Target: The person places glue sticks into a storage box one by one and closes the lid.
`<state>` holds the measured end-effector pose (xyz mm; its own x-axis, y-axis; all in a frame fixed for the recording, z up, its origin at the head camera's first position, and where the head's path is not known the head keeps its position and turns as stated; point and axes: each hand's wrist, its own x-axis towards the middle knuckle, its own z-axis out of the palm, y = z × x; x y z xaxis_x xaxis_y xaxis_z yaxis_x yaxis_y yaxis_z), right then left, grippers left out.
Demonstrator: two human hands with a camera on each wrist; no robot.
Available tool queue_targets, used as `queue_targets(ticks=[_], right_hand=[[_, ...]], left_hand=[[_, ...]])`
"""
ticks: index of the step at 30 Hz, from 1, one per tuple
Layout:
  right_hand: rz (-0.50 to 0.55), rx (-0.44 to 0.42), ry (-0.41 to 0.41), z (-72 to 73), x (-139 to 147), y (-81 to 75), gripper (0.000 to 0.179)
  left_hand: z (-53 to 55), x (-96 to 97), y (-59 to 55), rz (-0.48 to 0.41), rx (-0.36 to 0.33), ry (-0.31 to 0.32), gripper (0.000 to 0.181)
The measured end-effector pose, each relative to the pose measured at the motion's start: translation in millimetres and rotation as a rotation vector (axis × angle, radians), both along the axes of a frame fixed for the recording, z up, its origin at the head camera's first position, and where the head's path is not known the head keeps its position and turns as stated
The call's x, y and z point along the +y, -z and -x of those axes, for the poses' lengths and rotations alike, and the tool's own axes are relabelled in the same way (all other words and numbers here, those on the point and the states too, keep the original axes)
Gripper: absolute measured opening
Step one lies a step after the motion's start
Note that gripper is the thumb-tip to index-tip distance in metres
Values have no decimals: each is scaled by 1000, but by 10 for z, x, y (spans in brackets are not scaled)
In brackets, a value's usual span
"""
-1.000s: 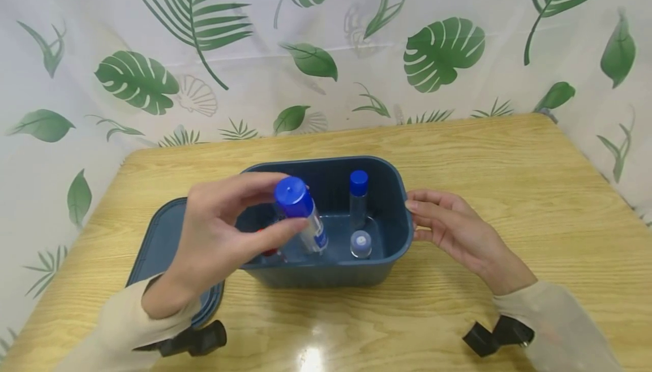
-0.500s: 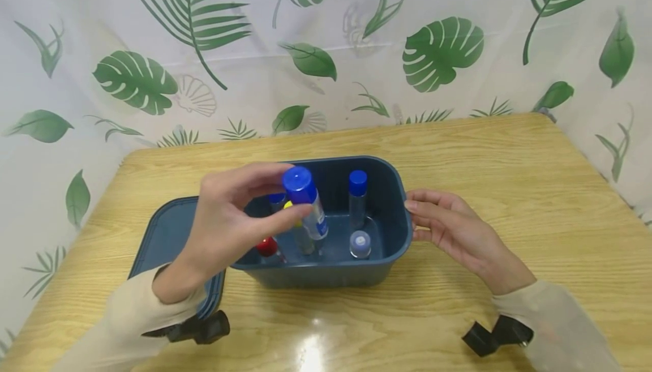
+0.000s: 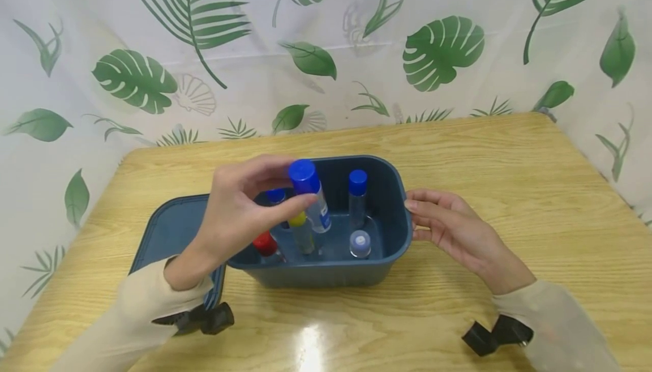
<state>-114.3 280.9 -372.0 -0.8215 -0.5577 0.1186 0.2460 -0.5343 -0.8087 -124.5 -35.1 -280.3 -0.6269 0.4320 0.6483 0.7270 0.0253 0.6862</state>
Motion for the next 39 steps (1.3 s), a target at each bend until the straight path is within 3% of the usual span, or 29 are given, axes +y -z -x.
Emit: queue_targets(ticks=[21,39], right_hand=[[-30,-2,22,8,14,19,37],[-17,5,13,5,11,13,38]], left_hand=[[106,70,157,141,-194,-17,33],[137,101,233,165,-234,-3,32]])
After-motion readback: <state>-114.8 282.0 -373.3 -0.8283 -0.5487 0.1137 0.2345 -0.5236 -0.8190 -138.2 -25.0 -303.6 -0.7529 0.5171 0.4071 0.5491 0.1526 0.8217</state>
